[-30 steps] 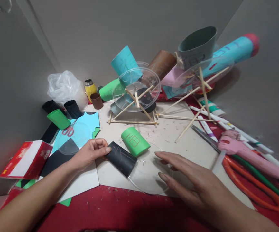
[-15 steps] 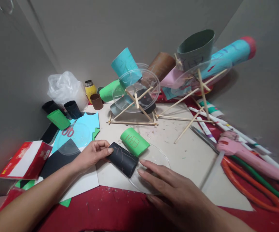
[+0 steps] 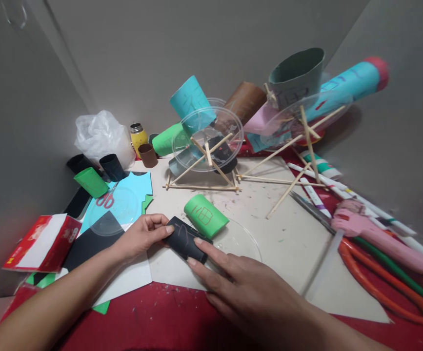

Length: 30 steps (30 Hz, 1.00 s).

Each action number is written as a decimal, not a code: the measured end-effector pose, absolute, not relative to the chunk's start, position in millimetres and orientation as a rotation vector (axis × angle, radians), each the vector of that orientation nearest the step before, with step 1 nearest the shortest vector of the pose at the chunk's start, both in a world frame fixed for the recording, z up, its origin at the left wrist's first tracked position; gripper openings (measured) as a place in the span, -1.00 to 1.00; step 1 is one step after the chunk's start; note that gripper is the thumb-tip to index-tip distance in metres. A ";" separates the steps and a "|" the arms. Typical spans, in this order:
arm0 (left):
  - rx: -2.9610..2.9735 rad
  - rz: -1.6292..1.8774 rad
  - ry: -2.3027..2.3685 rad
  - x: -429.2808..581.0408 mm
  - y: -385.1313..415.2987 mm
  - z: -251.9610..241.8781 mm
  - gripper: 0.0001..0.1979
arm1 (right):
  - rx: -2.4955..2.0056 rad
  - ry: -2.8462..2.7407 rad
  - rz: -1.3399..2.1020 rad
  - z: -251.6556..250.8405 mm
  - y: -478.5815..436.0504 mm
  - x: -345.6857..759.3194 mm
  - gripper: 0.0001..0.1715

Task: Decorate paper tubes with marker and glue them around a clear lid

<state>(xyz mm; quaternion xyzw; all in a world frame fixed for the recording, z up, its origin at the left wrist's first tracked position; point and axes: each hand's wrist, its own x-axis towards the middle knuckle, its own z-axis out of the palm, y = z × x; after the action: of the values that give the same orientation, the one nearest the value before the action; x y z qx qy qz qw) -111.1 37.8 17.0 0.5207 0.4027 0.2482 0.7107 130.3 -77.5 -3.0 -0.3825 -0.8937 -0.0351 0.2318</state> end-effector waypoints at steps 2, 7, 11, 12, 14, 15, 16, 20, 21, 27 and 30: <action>1.158 0.531 0.897 -111.9 38.4 15.5 -0.54 | -1.043 -2.455 -0.149 -1.7 -76.2 130.2 -0.56; 1.197 0.578 0.940 -115.0 42.3 17.3 -0.52 | -1.013 -2.459 -0.210 -2.3 -74.4 131.6 -0.53; 1.285 0.703 1.035 -127.9 48.4 33.1 -0.51 | -0.995 -2.458 -0.207 -2.7 -73.5 132.8 -0.48; 1.355 0.751 1.081 -134.4 50.4 39.2 -0.53 | -0.995 -2.464 -0.201 -1.8 -73.6 132.9 -0.47; 1.588 0.878 1.223 -151.7 55.4 52.7 -0.58 | -0.985 -2.470 -0.192 0.8 -74.2 132.7 -0.46; 1.736 0.954 1.320 -162.1 58.7 59.5 -0.62 | -0.980 -2.472 -0.186 2.2 -74.6 132.4 -0.46; 1.893 1.022 1.451 -173.2 62.6 66.0 -0.63 | -0.976 -2.469 -0.178 3.6 -74.9 132.2 -0.46; 2.419 0.914 2.035 -214.2 82.5 85.9 -0.56 | -0.988 -2.467 -0.138 7.0 -75.5 131.8 -0.46; 2.470 0.769 2.137 -221.4 87.5 89.1 -0.54 | -0.986 -2.467 -0.131 7.4 -75.6 131.9 -0.46; 2.366 0.138 2.359 -236.4 106.8 98.4 -0.42 | -0.986 -2.462 -0.083 6.5 -75.9 133.8 -0.46; 2.344 -0.006 2.368 -235.7 109.9 100.2 -0.50 | -0.987 -2.469 -0.047 7.0 -75.7 135.8 -0.46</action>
<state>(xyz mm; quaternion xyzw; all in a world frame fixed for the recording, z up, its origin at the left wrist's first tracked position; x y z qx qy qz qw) -235.7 109.9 100.2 0.7002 0.7076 -0.0018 -0.0952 135.8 -75.7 7.0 -0.3603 -0.9016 -0.0172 0.2389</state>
